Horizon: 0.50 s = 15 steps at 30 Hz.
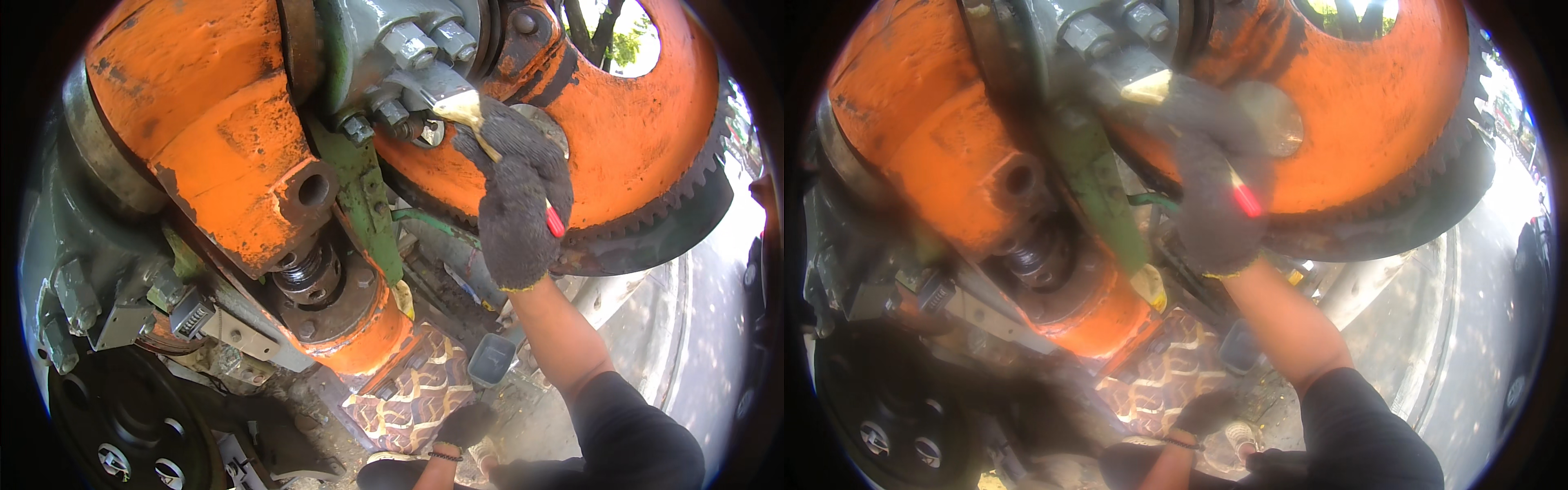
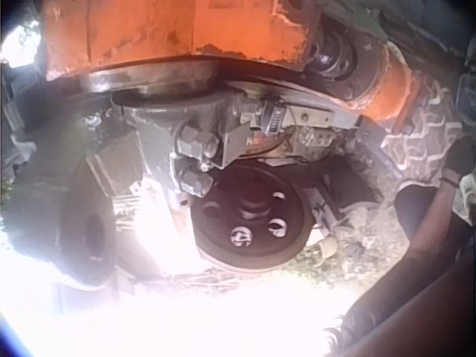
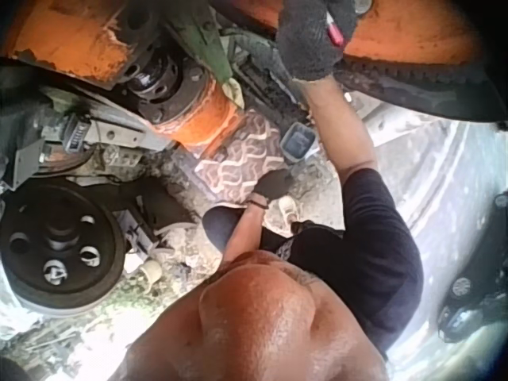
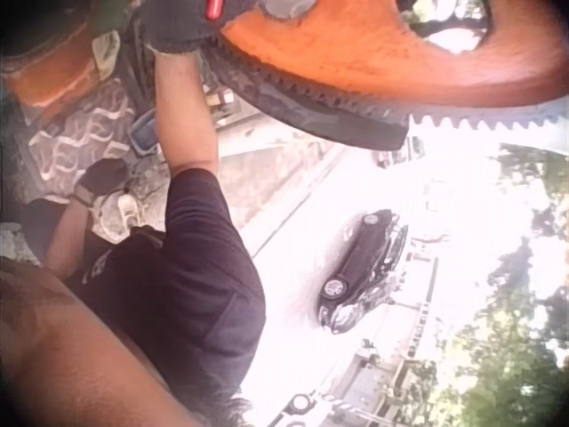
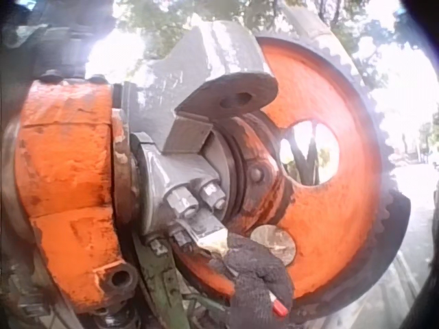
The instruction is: The person paints a large orange and green mechanical assembly with a brush, repeatedly dipping the brush into a small container to apply green paint to bolts, brackets, and the gear rim.
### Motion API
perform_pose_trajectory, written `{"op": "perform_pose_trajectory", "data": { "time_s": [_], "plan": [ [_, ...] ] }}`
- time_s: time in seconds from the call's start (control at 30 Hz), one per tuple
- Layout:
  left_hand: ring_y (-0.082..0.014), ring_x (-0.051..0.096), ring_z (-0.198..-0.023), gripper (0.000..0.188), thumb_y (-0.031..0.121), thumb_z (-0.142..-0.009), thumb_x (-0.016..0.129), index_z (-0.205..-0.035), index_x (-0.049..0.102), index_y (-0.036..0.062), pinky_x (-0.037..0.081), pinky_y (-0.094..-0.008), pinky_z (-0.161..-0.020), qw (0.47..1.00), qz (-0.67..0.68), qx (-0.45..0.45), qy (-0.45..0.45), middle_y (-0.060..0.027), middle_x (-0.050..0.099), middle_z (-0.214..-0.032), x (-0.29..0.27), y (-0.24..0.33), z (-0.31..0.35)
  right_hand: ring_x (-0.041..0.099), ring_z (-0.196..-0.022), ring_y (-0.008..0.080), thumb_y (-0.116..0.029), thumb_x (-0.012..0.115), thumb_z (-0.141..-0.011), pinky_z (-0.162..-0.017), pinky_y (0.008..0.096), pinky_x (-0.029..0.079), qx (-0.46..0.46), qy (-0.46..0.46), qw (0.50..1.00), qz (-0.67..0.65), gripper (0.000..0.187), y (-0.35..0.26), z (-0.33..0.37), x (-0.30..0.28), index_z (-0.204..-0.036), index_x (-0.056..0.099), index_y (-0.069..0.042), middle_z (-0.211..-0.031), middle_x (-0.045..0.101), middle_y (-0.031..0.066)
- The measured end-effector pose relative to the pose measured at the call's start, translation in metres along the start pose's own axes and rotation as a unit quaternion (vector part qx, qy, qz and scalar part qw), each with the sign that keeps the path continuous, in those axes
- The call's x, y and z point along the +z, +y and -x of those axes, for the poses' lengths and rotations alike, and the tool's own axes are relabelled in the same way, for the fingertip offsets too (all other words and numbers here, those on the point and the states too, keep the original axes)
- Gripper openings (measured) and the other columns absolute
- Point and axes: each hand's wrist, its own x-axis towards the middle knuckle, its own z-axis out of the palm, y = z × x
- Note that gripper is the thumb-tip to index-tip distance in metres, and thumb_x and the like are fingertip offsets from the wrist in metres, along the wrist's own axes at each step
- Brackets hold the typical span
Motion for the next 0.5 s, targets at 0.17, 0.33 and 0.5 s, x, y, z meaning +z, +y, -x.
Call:
{"op": "perform_pose_trajectory", "data": {
  "time_s": [0.17, 0.33, 0.5],
  "plan": [
    [-0.0334, 0.073, -0.093, 0.014, 0.020, -0.101, 0.055, -0.103, 0.067, 0.0132, 0.060, -0.0472, -0.077, 0.999, 0.022, 0.025, 0.041, -0.0120, 0.068, -0.099, 0.014, -0.006, -0.003, 0.068, -0.119, 0.0279, -0.006, 0.056, -0.108, -0.107, 0.0455, 0.057, -0.037, 0.053, 0.998, 0.021, 0.025, -0.005, 0.032, -0.007, -0.130, 0.063, 0.004, -0.135, 0.064, 0.0181],
    [-0.0324, 0.073, -0.092, 0.013, 0.020, -0.100, 0.057, -0.103, 0.067, 0.0143, 0.060, -0.0463, -0.076, 0.998, 0.004, 0.042, 0.047, -0.0096, 0.067, -0.099, 0.000, 0.005, -0.004, 0.068, -0.119, 0.0281, -0.007, 0.057, -0.108, -0.106, 0.0451, 0.057, -0.060, 0.062, 0.996, -0.001, 0.026, 0.030, 0.034, 0.028, -0.132, 0.062, 0.004, -0.135, 0.063, 0.0173],
    [-0.0311, 0.073, -0.094, 0.014, 0.018, -0.100, 0.056, -0.104, 0.069, 0.0122, 0.060, -0.0450, -0.078, 1.000, -0.013, 0.014, 0.010, -0.0096, 0.068, -0.102, -0.018, 0.018, -0.004, 0.067, -0.124, 0.0304, -0.010, 0.057, -0.110, -0.110, 0.0475, 0.058, -0.068, -0.055, 0.990, 0.113, 0.032, 0.060, 0.048, 0.013, -0.138, 0.058, 0.004, -0.144, 0.058, 0.0200]
  ]
}}
